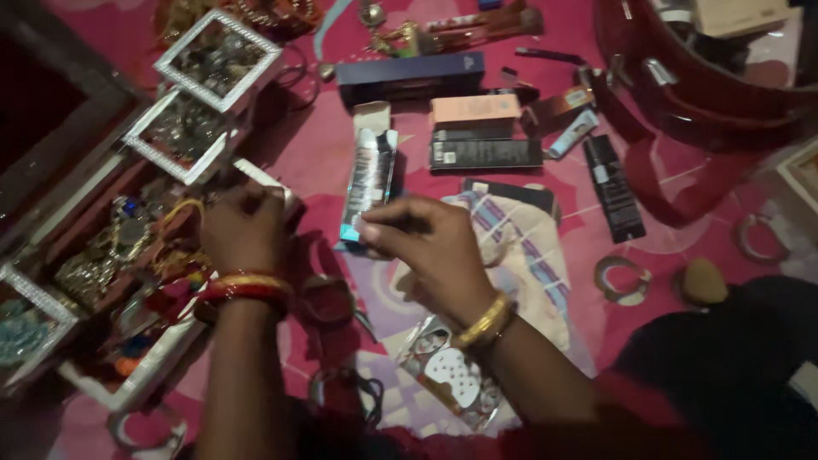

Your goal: The person wipes various pieces of jewelry and cosmetic product boxes with a cloth. They pick up items from a jewelry organizer and the floor, clean them, and place some into a red cosmetic bag.

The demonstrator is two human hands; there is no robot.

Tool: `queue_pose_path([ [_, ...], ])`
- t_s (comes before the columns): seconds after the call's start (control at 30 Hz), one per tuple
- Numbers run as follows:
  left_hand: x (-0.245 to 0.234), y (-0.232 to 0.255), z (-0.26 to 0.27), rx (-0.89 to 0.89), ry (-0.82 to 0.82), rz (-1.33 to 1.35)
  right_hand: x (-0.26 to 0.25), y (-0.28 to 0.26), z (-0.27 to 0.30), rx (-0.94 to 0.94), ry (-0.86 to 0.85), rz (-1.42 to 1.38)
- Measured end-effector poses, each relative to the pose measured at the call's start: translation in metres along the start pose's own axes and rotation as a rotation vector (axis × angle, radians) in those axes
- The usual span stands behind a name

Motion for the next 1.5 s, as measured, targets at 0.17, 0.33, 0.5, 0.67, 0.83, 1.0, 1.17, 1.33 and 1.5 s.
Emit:
queue_pose_path([
  [0.17, -0.071, -0.021, -0.05, 0.129, 0.175, -0.23, 0.063, 0.021, -0.028, 0.0, -0.144, -0.082],
  [0.33, -0.09, -0.046, -0.083, 0.045, 0.093, -0.332, 0.095, 0.036, -0.042, 0.005, -0.211, -0.037],
  [0.5, -0.073, -0.057, -0.105, 0.133, -0.151, -0.502, 0.1, 0.047, -0.048, 0.022, -0.232, -0.047],
  [0.67, -0.072, -0.072, -0.097, 0.158, -0.037, -0.531, 0.098, 0.049, -0.044, 0.031, -0.205, -0.029],
  [0.83, -0.102, -0.082, -0.099, 0.164, 0.064, -0.261, 0.087, 0.044, -0.037, 0.092, -0.156, -0.073],
  [1.0, -0.114, -0.085, -0.089, -0.002, -0.023, -0.423, 0.078, 0.041, -0.038, 0.098, -0.125, -0.082],
  [1.17, -0.103, -0.075, -0.09, 0.059, -0.005, -0.442, 0.07, 0.043, -0.041, 0.099, -0.138, -0.103],
  [1.33, -0.112, -0.062, -0.091, -0.128, -0.145, 0.165, 0.063, 0.044, -0.043, 0.118, -0.113, -0.143],
  [1.5, -0.103, -0.005, -0.055, -0.336, -0.501, 0.751, 0.061, 0.031, -0.038, 0.14, -0.1, -0.139],
])
Point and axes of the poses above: each hand's wrist, its own z-axis away from the middle knuckle, its own x-axis out of the palm, y = z × x, the point moved 4 cm from there along -z, towards the middle knuckle, and after that the axes turned 7 degrees about -x, right-handed, at the moved point
